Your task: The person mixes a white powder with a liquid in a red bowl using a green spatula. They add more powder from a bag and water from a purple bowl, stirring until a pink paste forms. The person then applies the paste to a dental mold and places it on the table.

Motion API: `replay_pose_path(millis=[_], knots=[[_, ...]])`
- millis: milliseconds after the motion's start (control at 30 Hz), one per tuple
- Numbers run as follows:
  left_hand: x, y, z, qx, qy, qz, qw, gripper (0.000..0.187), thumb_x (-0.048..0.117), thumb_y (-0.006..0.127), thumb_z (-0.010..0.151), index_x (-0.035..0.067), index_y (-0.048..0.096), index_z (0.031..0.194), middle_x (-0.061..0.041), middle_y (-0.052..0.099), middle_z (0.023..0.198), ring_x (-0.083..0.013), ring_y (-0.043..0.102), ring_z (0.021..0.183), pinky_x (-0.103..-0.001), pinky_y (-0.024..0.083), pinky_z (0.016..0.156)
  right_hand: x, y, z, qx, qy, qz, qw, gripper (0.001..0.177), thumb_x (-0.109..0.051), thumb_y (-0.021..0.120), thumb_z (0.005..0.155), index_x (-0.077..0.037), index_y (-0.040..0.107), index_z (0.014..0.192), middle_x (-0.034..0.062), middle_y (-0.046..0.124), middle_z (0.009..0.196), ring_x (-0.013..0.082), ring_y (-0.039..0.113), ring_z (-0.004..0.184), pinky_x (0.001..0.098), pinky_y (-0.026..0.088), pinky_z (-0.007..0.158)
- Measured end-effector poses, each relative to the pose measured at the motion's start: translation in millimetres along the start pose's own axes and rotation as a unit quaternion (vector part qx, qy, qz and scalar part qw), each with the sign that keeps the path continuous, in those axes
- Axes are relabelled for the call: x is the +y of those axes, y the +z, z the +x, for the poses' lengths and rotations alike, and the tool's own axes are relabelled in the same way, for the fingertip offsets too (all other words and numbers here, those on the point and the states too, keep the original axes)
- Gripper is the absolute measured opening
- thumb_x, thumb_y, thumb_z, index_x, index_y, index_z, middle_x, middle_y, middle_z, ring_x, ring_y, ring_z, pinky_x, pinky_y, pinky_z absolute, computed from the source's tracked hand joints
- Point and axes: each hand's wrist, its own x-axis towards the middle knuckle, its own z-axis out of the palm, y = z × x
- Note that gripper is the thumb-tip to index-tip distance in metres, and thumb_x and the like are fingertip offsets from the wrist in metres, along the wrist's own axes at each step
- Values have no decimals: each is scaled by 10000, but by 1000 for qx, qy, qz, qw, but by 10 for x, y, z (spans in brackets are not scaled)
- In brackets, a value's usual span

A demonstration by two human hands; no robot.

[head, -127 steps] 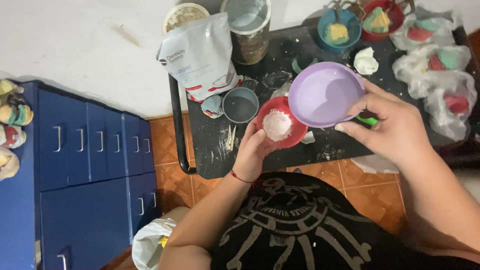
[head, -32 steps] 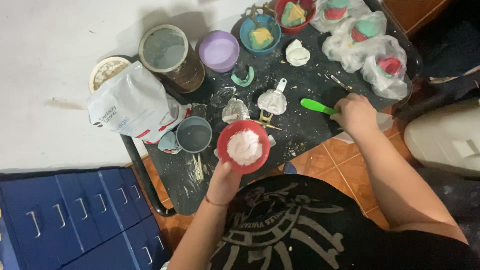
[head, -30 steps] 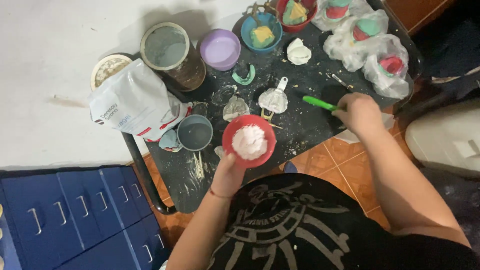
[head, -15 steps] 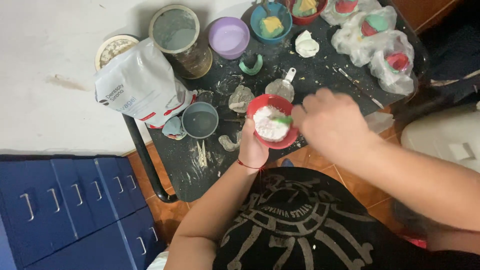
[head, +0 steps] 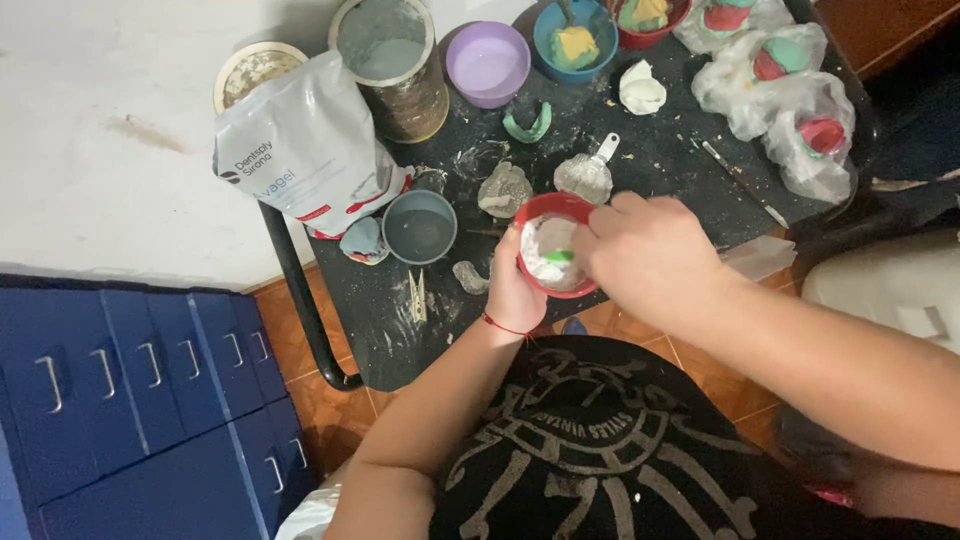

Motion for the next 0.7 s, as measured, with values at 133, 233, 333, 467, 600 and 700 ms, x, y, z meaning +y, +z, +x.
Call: replay_pose_path(millis=[133,233,333,467,600,700], knots=[[73,63,-37,1,-4,-5,1000,551,513,539,1031,61,667,1318,-185,708,1247,-265,688,1138,-431,574,975,128,-49,117,12,18,-34,999,178,-151,725,800,-197,622,662,-38,540,622,157,550,642,275,430,546],[117,-53,41,9,-3,-1,1000,555,515,527,1027,64,671,1317,-178,720,1227,-263,705,1110,-410,588,960,81,-101,63,-13,12,-33,999,160,-139,751,812,-169,673,676,-30,569,598,143,559,607,247,436,533],[21,-160,45,12,-15,-10,1000,540,512,538,1025,79,672,1320,-182,715,1237,-275,705,1105,-419,593,959,-39,-71,58,-5,-4,-17,1000,154,-108,765,779,-161,668,672,-18,565,585,157,565,590,262,437,515],[6,-83,10,21,-33,-26,999,536,506,519,1036,78,681,1316,-162,719,1240,-245,709,1108,-404,588,959,129,-17,189,18,11,-32,999,163,-118,766,822,-172,675,698,-34,580,607,129,555,592,231,437,513],[185,-36,12,18,-29,-11,999,538,530,521,1002,96,708,1260,-159,751,1170,-252,738,1045,-388,612,914,100,-104,79,-19,5,-29,999,139,-88,771,805,-137,706,692,-34,579,579,112,526,556,197,406,498],[39,-258,39,25,-37,-8,999,594,552,503,1025,78,662,1345,-212,713,1232,-328,718,1086,-450,598,933,-44,-134,100,-11,-23,3,1000,155,-67,789,705,-156,676,649,-35,583,568,145,583,573,247,415,492]])
